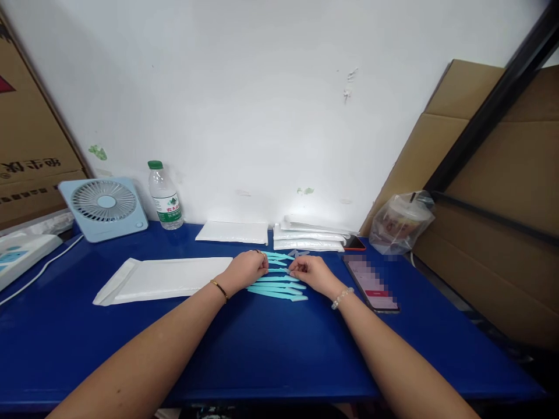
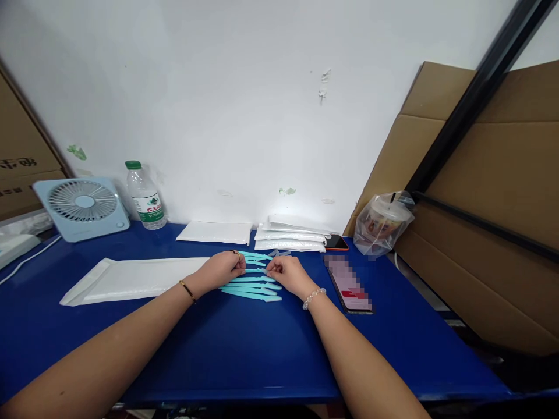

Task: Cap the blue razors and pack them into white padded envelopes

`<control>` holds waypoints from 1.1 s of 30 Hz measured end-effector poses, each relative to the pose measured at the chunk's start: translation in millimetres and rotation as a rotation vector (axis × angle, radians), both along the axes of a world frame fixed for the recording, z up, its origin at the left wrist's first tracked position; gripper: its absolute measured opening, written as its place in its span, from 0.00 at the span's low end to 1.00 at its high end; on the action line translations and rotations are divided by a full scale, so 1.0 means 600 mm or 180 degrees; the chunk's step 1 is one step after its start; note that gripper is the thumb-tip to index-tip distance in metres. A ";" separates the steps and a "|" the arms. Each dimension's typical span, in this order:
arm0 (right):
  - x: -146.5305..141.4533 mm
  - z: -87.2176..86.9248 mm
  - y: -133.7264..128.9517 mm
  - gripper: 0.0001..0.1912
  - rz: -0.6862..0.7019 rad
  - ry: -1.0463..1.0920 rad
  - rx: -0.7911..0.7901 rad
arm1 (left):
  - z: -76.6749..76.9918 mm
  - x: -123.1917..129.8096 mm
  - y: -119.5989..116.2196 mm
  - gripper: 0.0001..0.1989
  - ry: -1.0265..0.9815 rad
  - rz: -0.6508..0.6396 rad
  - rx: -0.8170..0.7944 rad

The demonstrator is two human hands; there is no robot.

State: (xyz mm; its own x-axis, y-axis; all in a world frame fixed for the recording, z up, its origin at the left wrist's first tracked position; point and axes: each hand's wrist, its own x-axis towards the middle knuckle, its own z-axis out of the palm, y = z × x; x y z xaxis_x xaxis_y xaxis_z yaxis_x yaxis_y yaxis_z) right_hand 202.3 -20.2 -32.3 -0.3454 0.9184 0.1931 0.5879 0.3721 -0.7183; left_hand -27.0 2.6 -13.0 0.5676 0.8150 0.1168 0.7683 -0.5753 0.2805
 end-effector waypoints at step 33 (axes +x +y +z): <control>0.076 -0.007 0.035 0.09 -0.0644 -0.0945 0.0693 | -0.003 -0.002 0.001 0.12 0.0333 -0.0047 0.0493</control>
